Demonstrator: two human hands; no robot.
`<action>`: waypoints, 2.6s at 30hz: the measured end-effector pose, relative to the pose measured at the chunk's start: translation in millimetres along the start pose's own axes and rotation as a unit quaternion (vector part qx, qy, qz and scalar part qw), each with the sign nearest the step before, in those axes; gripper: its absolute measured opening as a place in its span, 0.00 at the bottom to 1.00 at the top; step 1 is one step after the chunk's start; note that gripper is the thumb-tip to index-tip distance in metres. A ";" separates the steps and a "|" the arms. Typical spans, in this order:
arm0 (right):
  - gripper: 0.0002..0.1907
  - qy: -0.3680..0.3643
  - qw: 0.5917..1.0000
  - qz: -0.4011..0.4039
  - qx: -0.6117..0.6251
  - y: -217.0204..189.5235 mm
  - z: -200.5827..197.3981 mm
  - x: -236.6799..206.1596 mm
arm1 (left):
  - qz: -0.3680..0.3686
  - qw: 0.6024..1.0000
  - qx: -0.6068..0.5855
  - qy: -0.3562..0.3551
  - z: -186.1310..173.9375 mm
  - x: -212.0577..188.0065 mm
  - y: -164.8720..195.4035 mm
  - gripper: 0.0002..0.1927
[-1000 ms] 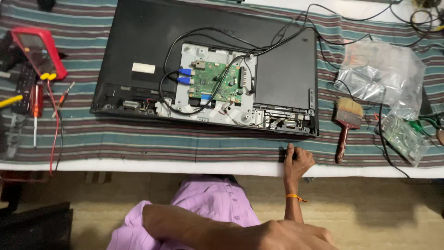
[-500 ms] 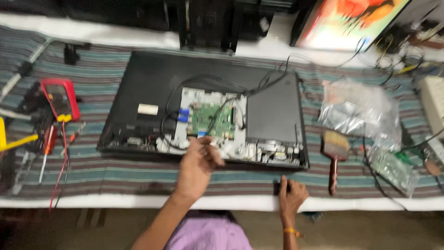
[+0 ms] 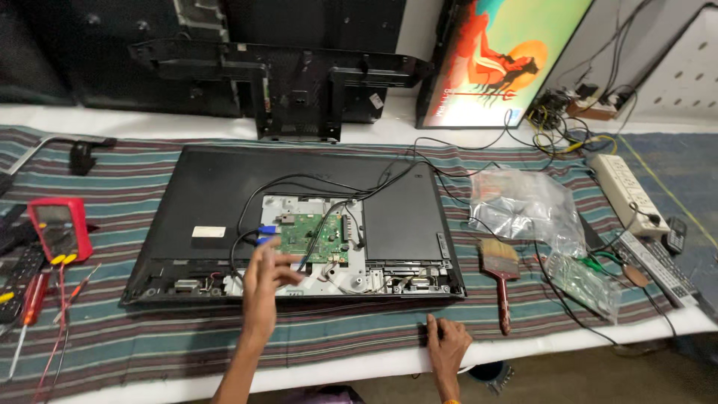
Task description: The person works on a Sony TV lying face-down on a bench, unplugging cables from the mainboard and lifting the old board out of the chassis. They unwrap a replacement board from a plastic bag, seat it into the TV, and drive screws with a screwdriver to secure it.
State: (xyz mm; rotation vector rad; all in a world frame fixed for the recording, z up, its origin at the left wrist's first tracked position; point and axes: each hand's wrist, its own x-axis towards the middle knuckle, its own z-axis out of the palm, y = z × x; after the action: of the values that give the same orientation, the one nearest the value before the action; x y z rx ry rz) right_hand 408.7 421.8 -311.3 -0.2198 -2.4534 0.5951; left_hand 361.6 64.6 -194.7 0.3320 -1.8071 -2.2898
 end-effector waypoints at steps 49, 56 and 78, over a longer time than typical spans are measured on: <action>0.21 -0.006 0.996 0.047 0.072 21.9 52.5 -16.0 | 0.303 0.830 0.464 -0.062 -74.2 -0.9 -88.6 0.16; 0.06 -0.035 0.973 -0.114 0.196 -66.8 38.1 23.1 | 0.272 0.817 0.507 -0.044 -82.4 74.0 -63.2 0.15; 0.15 -0.264 0.904 -0.295 0.162 -227.6 138.5 67.5 | 0.321 0.772 0.521 -0.172 -92.5 144.9 -61.4 0.10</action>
State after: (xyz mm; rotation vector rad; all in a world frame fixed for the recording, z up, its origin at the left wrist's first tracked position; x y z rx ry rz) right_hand 268.2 189.1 -270.8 0.9001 -2.6576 0.8402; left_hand 249.9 -50.1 -282.3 -0.5399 -2.6527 -0.7583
